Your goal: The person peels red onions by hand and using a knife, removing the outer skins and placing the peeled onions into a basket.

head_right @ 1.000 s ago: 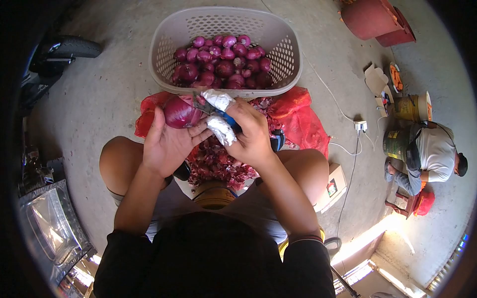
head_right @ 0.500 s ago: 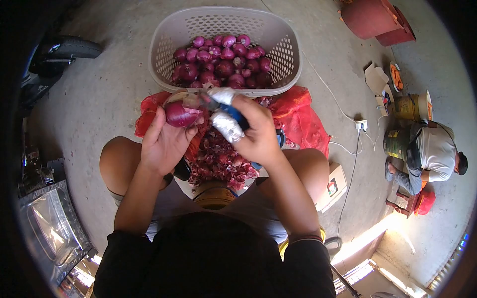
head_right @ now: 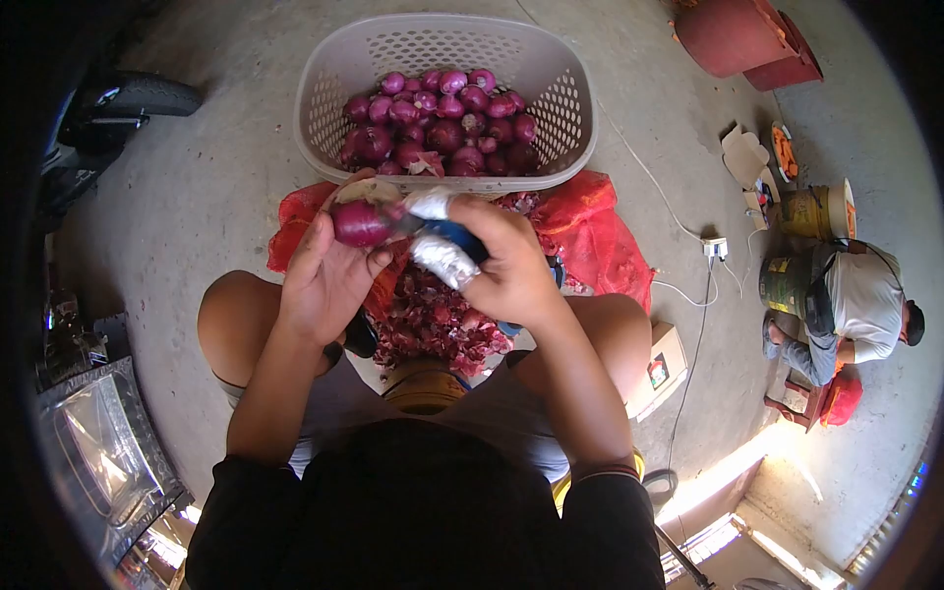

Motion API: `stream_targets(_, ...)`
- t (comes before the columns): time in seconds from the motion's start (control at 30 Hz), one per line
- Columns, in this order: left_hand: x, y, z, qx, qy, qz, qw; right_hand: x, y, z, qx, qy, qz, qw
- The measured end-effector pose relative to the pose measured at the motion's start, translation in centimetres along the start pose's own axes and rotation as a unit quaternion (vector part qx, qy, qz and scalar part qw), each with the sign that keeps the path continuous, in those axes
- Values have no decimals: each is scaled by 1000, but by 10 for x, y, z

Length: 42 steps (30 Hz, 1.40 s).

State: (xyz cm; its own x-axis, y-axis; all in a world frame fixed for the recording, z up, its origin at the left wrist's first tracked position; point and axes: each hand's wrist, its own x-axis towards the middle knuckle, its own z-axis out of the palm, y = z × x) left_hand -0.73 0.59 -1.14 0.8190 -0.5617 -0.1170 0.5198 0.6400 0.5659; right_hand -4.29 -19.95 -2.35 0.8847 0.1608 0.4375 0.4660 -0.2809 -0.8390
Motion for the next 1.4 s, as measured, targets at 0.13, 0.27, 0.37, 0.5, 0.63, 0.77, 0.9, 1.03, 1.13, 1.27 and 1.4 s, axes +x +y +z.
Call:
stream_targets(0.13, 0, 3, 0, 39, -11, 7, 999, 8, -9, -4, 103, 81, 70, 989)
stream_targets(0.27, 1, 5, 8, 41, 1, 23, 999, 9, -12, -11, 68, 90, 134, 985)
stream_targets(0.37, 2, 5, 11, 27, 18, 38, 999, 8, -12, -15, 26, 56, 185, 981)
stream_targets(0.5, 2, 7, 6, -13, -11, 35, 999, 13, -21, -8, 59, 61, 198, 976)
stream_targets(0.63, 2, 4, 8, 54, 16, 69, 996, 9, -29, -10, 96, -32, 208, 973)
stream_targets(0.77, 1, 2, 7, 95, 12, 78, 992, 6, -25, 6, 110, -40, 208, 971)
stream_targets(0.9, 1, -3, 10, 28, 16, 78, 996, 5, -17, 21, 178, 12, 166, 970)
stream_targets(1.03, 0, -7, 4, 92, 12, 97, 991, 5, -16, 29, 194, 54, 130, 971)
stream_targets(1.13, 1, -5, 2, 110, 2, 107, 988, 5, -14, 33, 197, 77, 122, 970)
stream_targets(1.27, 0, 0, 8, -22, 13, 79, 997, 9, -16, 23, 191, 86, 200, 957)
stream_targets(1.4, 0, 1, -2, -34, -23, 81, 996, 11, -19, 18, 179, 102, 243, 948)
